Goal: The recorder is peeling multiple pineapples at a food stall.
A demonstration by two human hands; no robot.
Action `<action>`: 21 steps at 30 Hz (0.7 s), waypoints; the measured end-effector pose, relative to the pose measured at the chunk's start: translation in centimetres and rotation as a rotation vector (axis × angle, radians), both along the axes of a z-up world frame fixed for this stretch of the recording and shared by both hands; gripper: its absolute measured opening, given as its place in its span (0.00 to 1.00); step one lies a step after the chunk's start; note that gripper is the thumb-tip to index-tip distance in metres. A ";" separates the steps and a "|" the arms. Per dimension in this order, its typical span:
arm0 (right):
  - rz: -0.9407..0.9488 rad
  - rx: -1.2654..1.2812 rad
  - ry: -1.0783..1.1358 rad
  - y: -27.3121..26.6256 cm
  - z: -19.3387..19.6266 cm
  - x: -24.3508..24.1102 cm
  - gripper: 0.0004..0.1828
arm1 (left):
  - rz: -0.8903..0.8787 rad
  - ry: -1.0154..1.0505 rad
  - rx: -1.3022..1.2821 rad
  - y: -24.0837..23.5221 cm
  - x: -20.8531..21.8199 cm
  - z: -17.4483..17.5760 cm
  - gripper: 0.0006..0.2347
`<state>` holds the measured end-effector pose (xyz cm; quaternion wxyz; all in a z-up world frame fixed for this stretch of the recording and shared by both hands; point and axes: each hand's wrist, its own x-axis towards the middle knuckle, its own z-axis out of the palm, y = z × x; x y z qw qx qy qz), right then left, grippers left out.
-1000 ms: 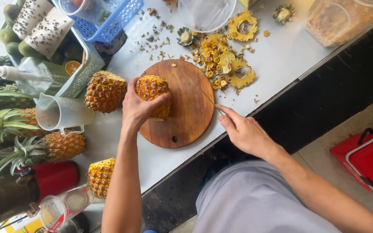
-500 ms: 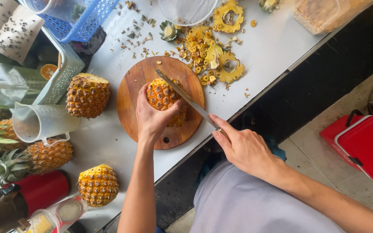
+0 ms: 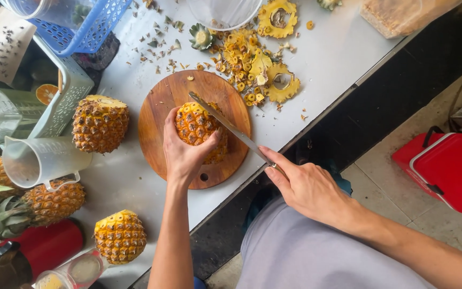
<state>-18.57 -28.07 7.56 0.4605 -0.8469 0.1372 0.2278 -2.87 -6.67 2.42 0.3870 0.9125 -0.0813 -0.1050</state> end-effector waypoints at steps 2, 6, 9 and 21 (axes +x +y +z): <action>-0.004 -0.016 -0.032 0.3 -0.9 0.5 0.32 | 0.000 0.002 0.006 -0.1 0.1 0.2 0.40; -0.033 -0.019 -0.185 1.3 -2.7 4.6 0.26 | -0.050 -0.085 0.006 -0.2 -0.4 -0.3 0.39; -0.025 -0.008 -0.130 1.4 -2.1 4.4 0.28 | -0.064 -0.072 0.006 0.4 -0.3 -0.4 0.40; -0.035 0.072 -0.002 1.0 -1.6 3.1 0.29 | -0.072 0.105 -0.200 1.8 0.5 -0.7 0.39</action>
